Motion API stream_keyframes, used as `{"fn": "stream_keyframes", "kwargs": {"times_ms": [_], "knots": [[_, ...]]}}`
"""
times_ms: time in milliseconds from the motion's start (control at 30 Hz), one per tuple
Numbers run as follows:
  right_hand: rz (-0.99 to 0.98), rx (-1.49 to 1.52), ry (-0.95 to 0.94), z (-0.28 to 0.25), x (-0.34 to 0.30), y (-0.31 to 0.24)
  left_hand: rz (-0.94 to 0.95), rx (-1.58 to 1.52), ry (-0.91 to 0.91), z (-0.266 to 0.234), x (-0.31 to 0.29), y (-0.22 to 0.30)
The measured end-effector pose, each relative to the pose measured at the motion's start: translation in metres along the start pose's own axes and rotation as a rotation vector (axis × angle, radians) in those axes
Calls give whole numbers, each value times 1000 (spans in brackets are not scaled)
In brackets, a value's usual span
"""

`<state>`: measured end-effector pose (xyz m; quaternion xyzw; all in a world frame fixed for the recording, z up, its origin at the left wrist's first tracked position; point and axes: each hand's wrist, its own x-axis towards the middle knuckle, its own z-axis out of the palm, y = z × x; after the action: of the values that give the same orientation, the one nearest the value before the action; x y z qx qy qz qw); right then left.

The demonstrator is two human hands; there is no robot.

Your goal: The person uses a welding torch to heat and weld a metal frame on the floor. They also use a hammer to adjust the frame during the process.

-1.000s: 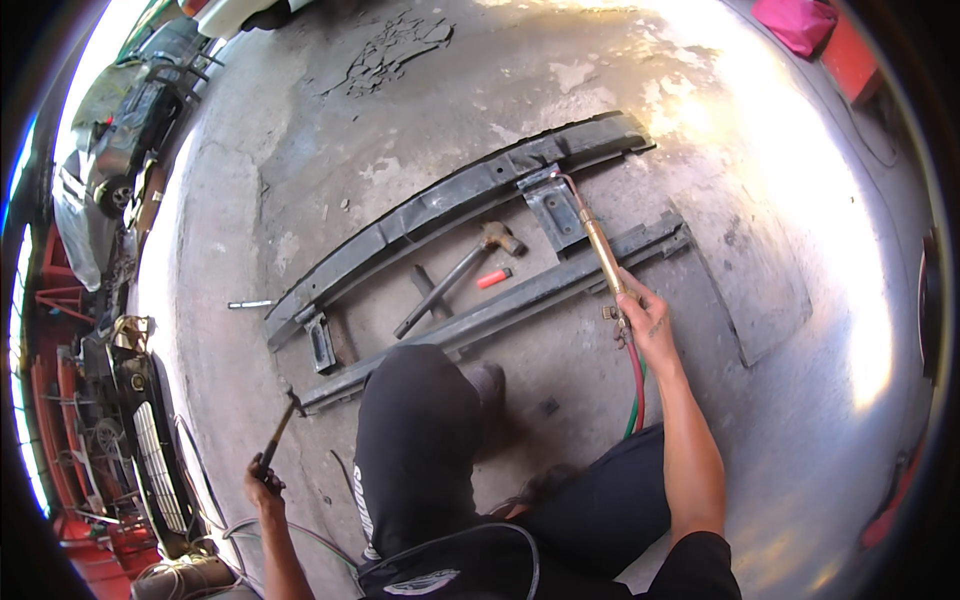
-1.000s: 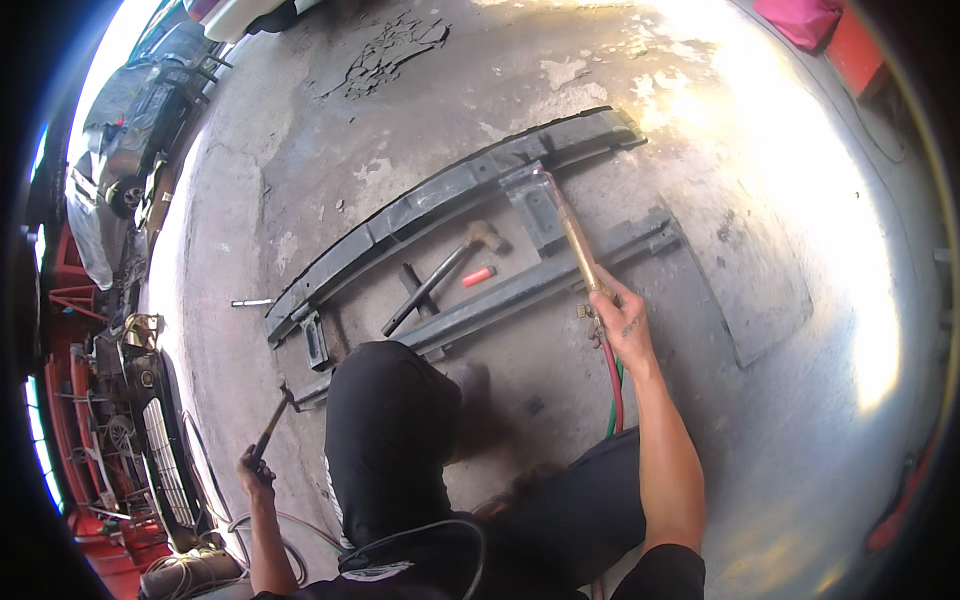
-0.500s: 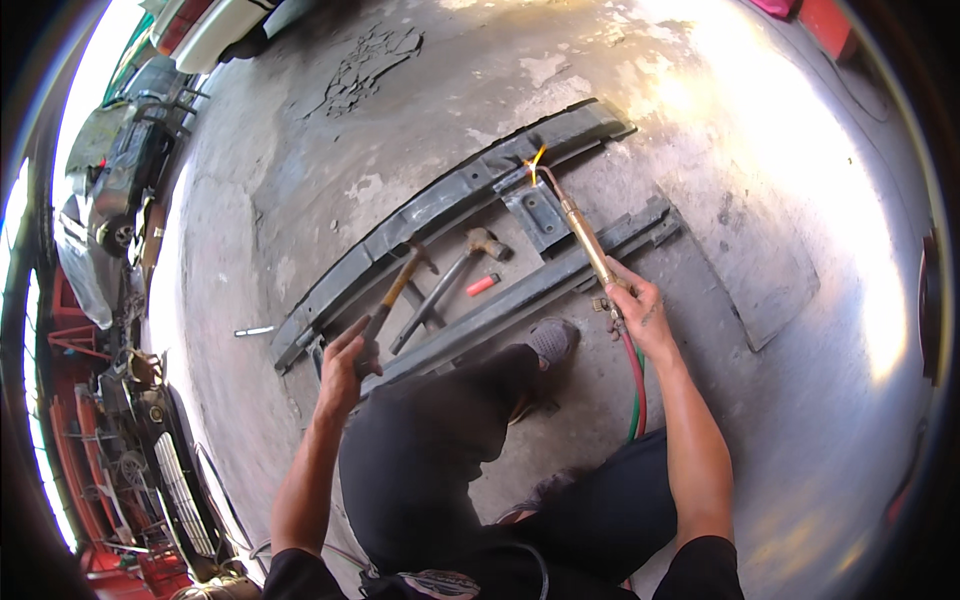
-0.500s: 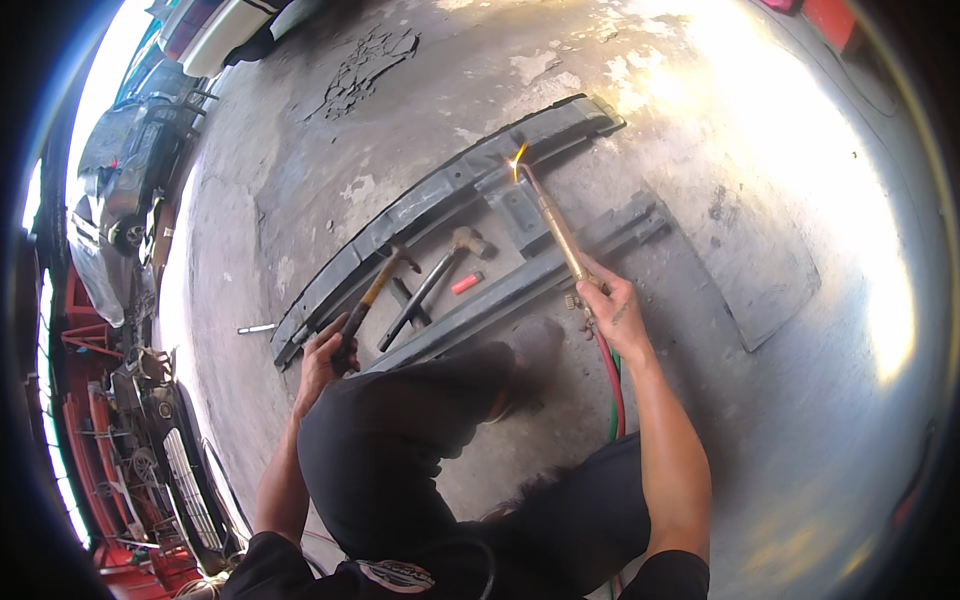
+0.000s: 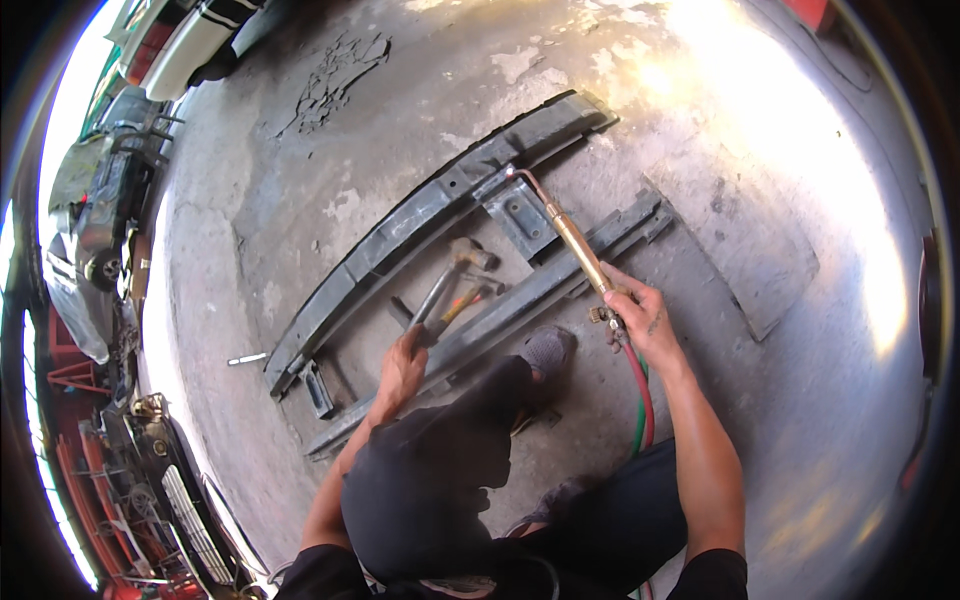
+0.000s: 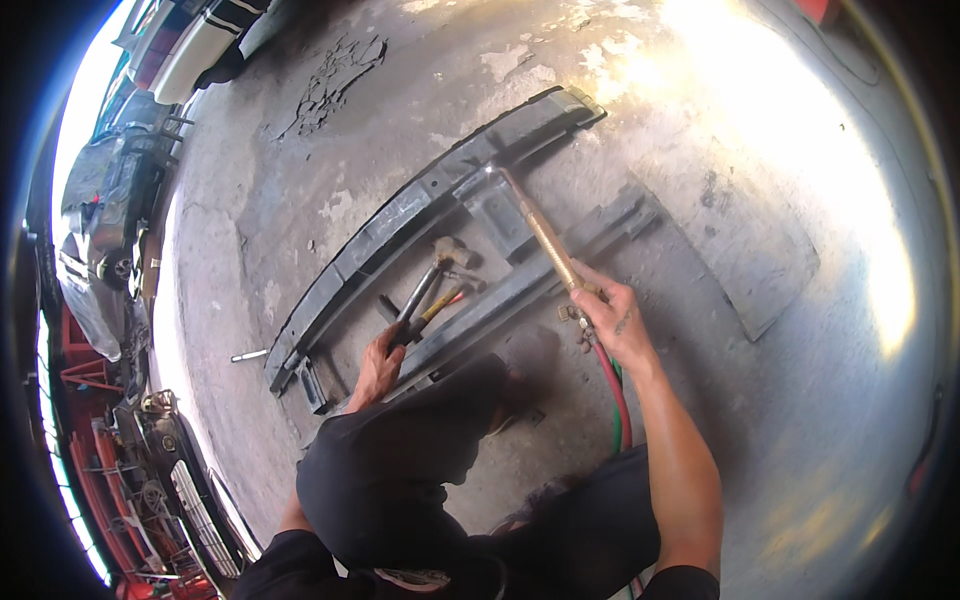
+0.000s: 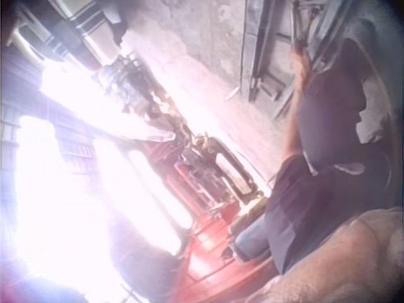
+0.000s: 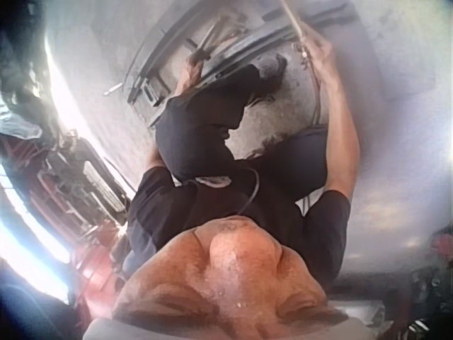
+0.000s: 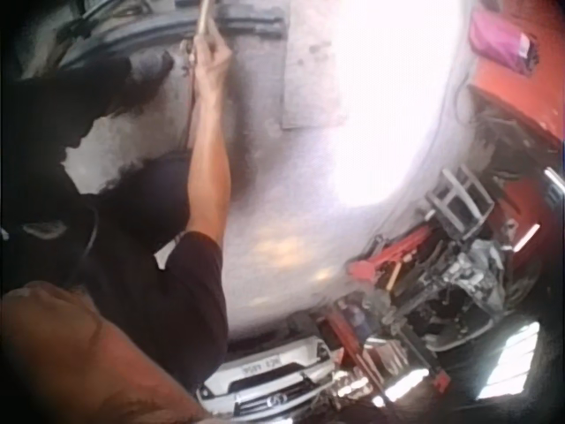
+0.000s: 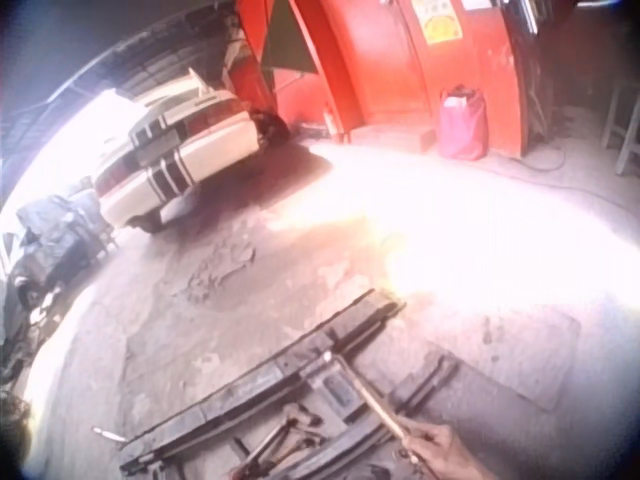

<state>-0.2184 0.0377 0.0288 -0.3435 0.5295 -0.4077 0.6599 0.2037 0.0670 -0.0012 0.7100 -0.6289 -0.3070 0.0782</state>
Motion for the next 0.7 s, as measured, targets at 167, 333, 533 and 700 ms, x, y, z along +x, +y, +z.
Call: {"fn": "stream_keyframes", "kwargs": {"times_ms": [167, 333, 533, 700], "knots": [[-12, 11, -14, 5, -1, -5, -6, -44, -188, 0, 46, -37], [-17, -10, -8, 7, -1, -8, -231, -152, -558, -12, 87, -5], [-16, -19, 3, 3, 0, -4, -172, -287, -415, -27, 69, -4], [14, -7, 18, 6, -2, -5, -188, -463, -337, -44, 54, 22]]}}
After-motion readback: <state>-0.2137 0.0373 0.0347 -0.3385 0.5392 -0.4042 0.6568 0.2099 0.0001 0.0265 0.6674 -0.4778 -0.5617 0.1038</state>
